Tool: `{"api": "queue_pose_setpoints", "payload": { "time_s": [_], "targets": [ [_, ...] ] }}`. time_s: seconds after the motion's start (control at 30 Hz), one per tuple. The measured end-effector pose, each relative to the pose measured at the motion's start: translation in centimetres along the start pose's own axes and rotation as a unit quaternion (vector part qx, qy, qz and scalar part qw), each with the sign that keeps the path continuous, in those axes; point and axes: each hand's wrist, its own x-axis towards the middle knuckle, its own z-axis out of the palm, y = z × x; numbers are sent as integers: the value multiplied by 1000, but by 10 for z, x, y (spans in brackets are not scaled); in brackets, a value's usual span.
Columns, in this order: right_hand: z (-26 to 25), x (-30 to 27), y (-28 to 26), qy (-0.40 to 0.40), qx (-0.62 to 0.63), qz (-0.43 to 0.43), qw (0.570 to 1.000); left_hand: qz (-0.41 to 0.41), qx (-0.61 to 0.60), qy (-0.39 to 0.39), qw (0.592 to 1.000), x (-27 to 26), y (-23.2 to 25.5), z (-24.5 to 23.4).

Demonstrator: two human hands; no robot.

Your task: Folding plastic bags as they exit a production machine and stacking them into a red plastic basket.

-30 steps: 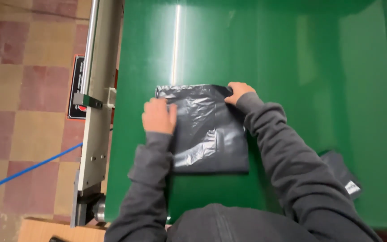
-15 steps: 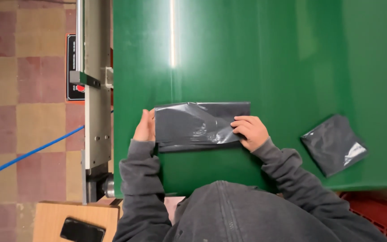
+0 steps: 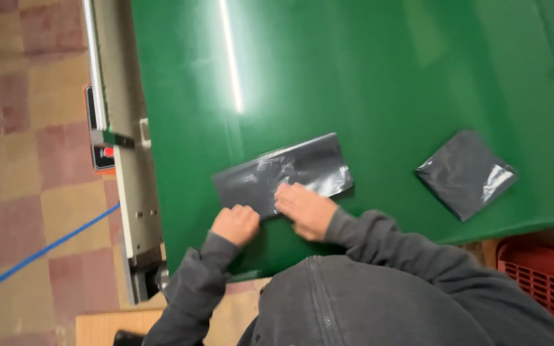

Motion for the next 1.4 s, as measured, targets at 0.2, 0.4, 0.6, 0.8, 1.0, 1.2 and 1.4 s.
{"api": "queue_pose_setpoints", "payload": {
  "time_s": [0.2,0.4,0.6,0.8,1.0,1.2,1.4],
  "targets": [
    [32,-20,-22,88,-32,-17,995,-28,-191,-367,910,19,45,19],
    [29,-43,-20,129,97,-10,987,-138,-460,-382,790,58,23,-3],
    [80,-138,6,155,331,497,787,-298,-703,-336,551,77,-48,79],
    [67,-106,37,288,557,649,431,-371,-393,-320,779,121,-33,21],
    [92,-112,54,229,400,715,526,-395,-121,-236,880,136,16,43],
    [28,-140,0,374,396,604,582,-186,-188,45,963,159,77,10],
    [-97,-235,8,494,289,510,642,-133,-376,37,916,264,158,-33]
  ]
}}
